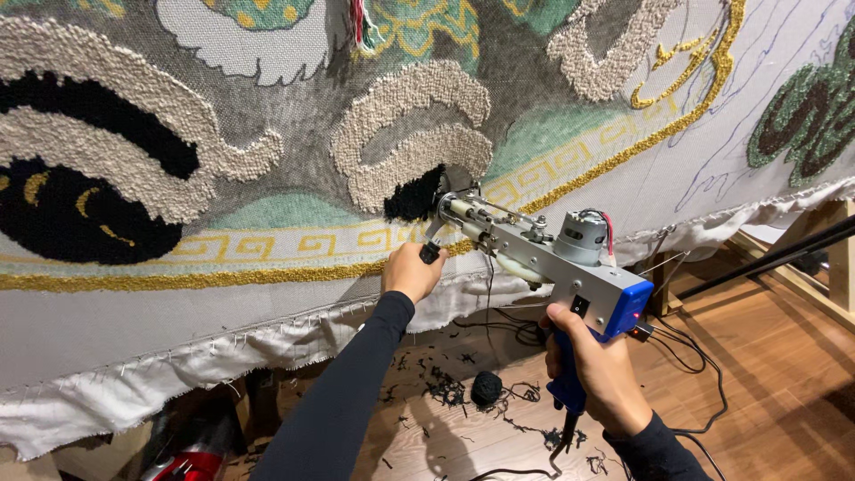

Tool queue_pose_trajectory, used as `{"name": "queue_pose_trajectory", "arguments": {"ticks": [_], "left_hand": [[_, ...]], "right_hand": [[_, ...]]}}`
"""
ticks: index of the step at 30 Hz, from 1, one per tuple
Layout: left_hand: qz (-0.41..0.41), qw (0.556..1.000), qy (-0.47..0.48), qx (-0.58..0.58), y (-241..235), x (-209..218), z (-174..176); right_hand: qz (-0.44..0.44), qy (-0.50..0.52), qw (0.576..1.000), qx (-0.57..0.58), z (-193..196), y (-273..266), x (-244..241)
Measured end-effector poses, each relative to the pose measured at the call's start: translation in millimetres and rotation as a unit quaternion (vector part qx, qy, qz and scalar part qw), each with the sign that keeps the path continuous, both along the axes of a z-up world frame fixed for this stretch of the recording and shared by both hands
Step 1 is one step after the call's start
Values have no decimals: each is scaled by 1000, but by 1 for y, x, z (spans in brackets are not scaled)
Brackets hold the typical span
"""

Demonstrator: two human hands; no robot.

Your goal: The person uses a handheld tufting gun to apply black yarn into a stretched canvas, following a pre-drawn design. The person holds the gun with the right hand and guides the yarn with the left hand while moving the tool across the fabric surface.

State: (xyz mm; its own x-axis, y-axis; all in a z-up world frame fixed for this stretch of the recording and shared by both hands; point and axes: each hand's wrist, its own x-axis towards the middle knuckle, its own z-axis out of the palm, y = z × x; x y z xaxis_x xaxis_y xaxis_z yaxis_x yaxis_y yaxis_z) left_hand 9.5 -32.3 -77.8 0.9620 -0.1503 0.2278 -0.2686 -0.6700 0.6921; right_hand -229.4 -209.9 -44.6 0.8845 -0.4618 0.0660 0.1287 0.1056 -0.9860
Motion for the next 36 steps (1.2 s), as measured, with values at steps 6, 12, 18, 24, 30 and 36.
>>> {"name": "queue_pose_trajectory", "arguments": {"ticks": [6, 12, 18, 24, 30, 36], "left_hand": [[-3, 999, -38, -4, 2, 2, 6], [2, 998, -58, 7, 0, 10, 13], [-4, 999, -33, 16, 2, 6, 21], [-8, 997, -70, -19, 1, 5, 31], [-7, 1000, -31, 1, 1, 2, 37], [-6, 998, -59, 6, 1, 5, 37]], "right_hand": [[-4, -7, 1000, 10, 2, 3, 1], [-7, -19, 1000, 12, 7, 5, 2], [-5, -26, 999, 18, 7, 5, 4], [-3, -39, 999, 21, 10, 5, 6], [-7, -27, 999, 33, 24, 6, 4], [7, -46, 999, 27, 19, 4, 5]]}}
